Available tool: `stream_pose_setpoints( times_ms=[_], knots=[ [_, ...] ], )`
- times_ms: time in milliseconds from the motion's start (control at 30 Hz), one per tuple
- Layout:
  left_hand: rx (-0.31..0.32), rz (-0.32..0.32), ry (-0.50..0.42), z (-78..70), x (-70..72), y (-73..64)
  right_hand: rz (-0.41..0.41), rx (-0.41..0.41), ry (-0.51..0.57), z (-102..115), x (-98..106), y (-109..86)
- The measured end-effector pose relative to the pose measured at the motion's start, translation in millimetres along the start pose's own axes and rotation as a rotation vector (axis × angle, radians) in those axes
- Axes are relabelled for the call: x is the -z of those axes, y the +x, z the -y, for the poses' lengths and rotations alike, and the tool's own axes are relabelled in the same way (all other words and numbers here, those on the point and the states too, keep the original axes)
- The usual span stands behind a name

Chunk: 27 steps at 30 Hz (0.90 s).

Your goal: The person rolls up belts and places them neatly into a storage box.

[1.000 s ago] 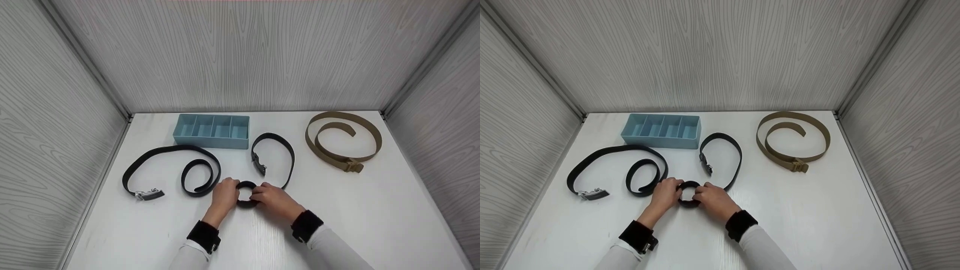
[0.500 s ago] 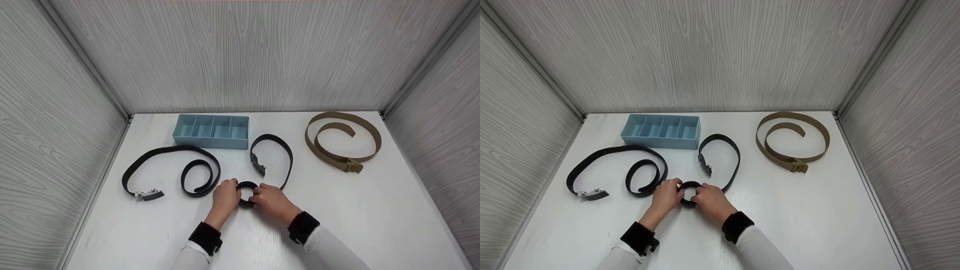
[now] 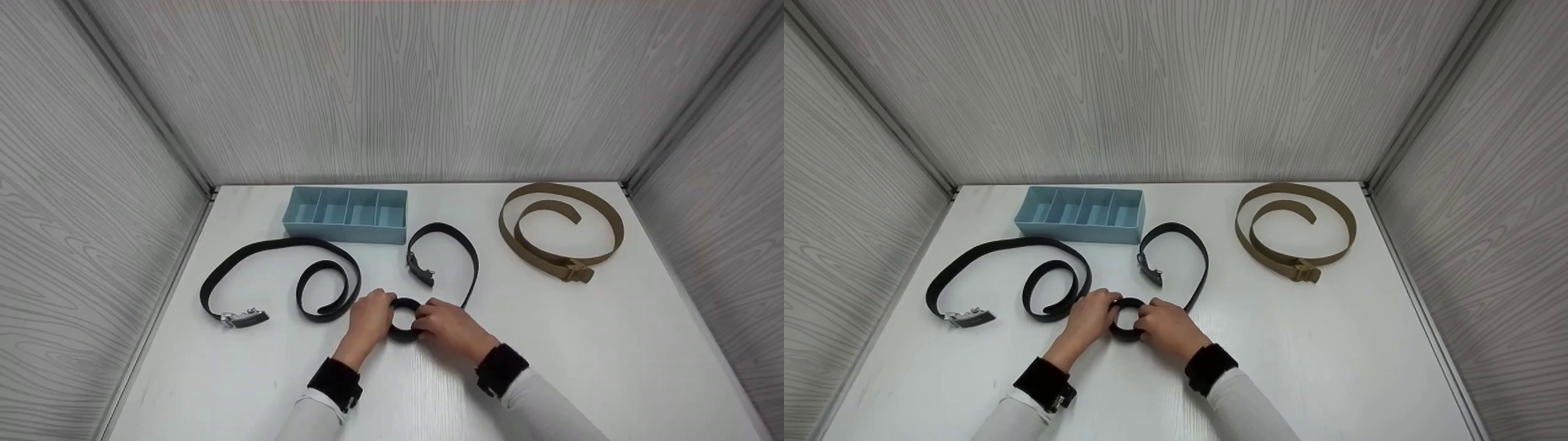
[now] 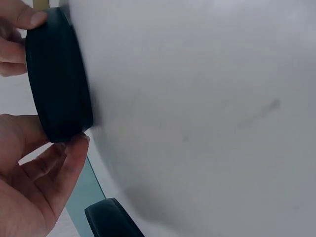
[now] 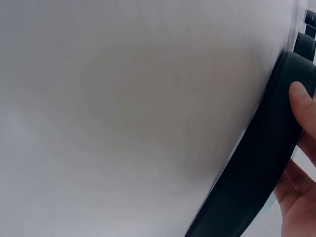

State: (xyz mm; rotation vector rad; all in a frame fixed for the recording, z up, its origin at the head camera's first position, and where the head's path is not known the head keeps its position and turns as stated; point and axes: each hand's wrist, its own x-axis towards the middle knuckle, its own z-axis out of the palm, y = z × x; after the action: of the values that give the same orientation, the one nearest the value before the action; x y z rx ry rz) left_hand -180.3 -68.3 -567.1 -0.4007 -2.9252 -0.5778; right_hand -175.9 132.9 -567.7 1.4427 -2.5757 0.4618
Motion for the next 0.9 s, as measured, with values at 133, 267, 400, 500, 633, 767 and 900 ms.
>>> stream_pose_setpoints(
  times_ms=[133, 267, 400, 500, 633, 767, 900],
  knots=[
    [0.058, -0.016, -0.039, -3.3, 0.1, -2.8, -0.061, 0.015, -0.072, 3.9, -4.0, 2.4],
    [0.143, 0.004, -0.072, -6.8, 3.8, -4.3, -0.101, 0.006, -0.132, 6.2, -8.9, 3.5],
    [0.176, 0.025, -0.096, -8.5, 6.2, -3.8, -0.102, 0.006, -0.129, 6.9, -10.4, 4.0],
    [0.165, 0.026, -0.097, -8.4, 5.5, -2.3, -0.065, 0.01, -0.078, 4.7, -8.6, 2.3],
    [0.117, 0.019, -0.068, -6.5, 4.0, 0.2, -0.017, -0.01, 0.026, 0.5, -3.6, -1.5],
    [0.064, 0.026, -0.027, -6.1, 1.9, 1.8, -0.015, -0.014, 0.049, 0.4, -0.6, -2.2],
    [0.055, 0.028, -0.01, -7.9, -1.4, 0.9, -0.043, 0.001, -0.016, 2.7, -3.2, -0.8]
  ],
)
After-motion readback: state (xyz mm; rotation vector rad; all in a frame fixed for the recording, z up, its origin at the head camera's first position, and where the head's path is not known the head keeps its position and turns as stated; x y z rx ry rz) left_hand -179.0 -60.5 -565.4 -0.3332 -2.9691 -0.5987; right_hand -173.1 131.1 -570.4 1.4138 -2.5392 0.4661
